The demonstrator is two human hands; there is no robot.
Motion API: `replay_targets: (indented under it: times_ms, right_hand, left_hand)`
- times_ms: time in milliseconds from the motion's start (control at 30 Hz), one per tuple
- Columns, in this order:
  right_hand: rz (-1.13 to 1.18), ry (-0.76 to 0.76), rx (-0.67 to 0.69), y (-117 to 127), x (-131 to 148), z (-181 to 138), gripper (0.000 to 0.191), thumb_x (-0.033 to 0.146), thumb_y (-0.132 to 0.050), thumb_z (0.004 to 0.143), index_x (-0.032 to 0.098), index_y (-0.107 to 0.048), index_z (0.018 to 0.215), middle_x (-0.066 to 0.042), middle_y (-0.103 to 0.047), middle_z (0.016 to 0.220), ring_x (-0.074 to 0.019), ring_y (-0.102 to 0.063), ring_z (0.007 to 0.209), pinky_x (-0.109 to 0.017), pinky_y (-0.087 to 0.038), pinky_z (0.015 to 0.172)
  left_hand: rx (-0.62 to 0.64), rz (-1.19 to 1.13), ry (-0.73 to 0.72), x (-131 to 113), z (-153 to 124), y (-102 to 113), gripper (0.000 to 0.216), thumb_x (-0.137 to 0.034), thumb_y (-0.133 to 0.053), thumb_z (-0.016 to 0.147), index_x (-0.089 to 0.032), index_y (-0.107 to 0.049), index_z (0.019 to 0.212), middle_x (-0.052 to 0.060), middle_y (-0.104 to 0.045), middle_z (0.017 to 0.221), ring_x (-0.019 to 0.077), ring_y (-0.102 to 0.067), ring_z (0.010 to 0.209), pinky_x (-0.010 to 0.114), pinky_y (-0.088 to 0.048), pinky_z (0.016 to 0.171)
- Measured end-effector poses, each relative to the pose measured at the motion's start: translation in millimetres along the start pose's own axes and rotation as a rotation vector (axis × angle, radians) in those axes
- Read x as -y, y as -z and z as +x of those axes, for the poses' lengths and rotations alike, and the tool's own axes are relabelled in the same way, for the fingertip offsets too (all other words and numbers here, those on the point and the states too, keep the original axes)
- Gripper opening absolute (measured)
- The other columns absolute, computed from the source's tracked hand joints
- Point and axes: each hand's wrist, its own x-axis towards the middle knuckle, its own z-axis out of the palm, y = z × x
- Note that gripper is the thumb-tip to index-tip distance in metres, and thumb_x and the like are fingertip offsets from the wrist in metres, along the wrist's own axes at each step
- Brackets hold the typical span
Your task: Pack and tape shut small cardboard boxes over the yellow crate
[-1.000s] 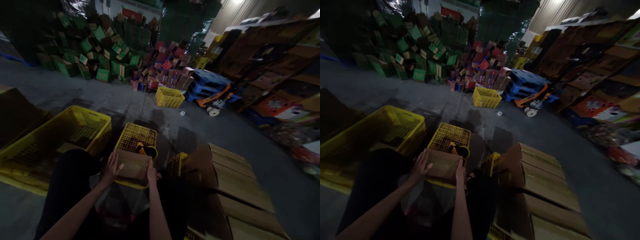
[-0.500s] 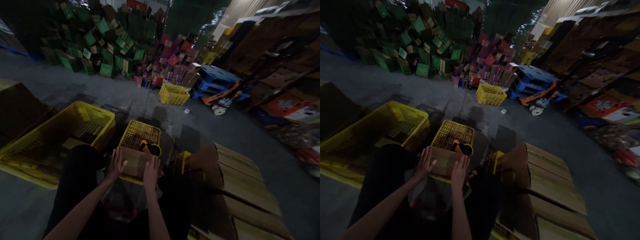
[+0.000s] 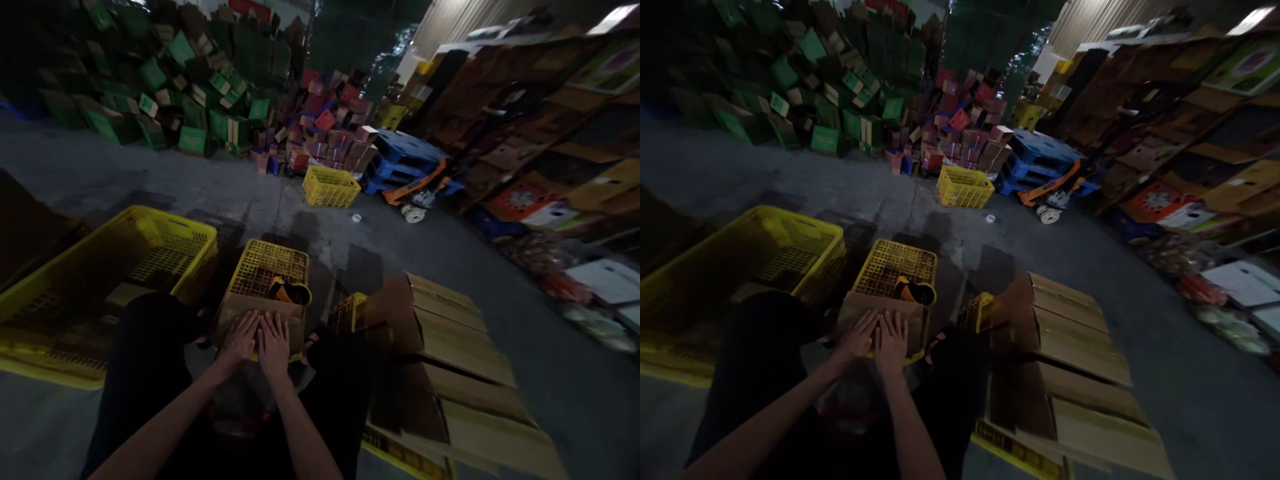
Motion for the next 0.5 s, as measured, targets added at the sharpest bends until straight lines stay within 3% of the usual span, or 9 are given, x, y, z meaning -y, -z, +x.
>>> replay_targets:
  times_ms: [100, 267, 500]
  right_hand:
    - [-0.019, 0.059, -0.018, -3, -2, -1, 0.044, 0.030, -0.034, 0.107, 0.021, -0.055, 0.146, -0.005, -0.054, 0.151, -0.0209, -0.038, 0.148, -0.044, -0.023, 0.123]
    - [-0.086, 0.029, -0.047, -1, 1, 0, 0.045, 0.032, -0.034, 0.108, 0.023, -0.053, 0.147, -0.006, -0.055, 0.150, -0.0204, -0.043, 0.145, -0.044, -0.028, 0.120]
    - [-0.107, -0.058, -0.082, -10, 23, 4, 0.047, 0.027, -0.032, 0.107, 0.015, -0.052, 0.147, -0.012, -0.050, 0.154, -0.0268, -0.041, 0.146, -0.052, -0.025, 0.120]
  left_hand:
    - [-0.053, 0.027, -0.014, 12, 0, 9, 0.058, -0.023, -0.040, 0.094, -0.013, -0.048, 0.151, 0.013, -0.045, 0.158, 0.0285, -0.040, 0.146, 0.046, -0.030, 0.118]
    - [-0.169, 0.050, 0.185, 38, -6, 25, 0.060, -0.039, -0.039, 0.102, -0.014, -0.038, 0.156, 0.014, -0.039, 0.160, 0.0298, -0.035, 0.149, 0.049, -0.028, 0.120]
    - [-0.314, -0.162, 0.249, 39, -5, 19, 0.063, -0.035, -0.038, 0.102, -0.012, -0.028, 0.160, 0.016, -0.029, 0.165, 0.0280, -0.028, 0.153, 0.047, -0.028, 0.122]
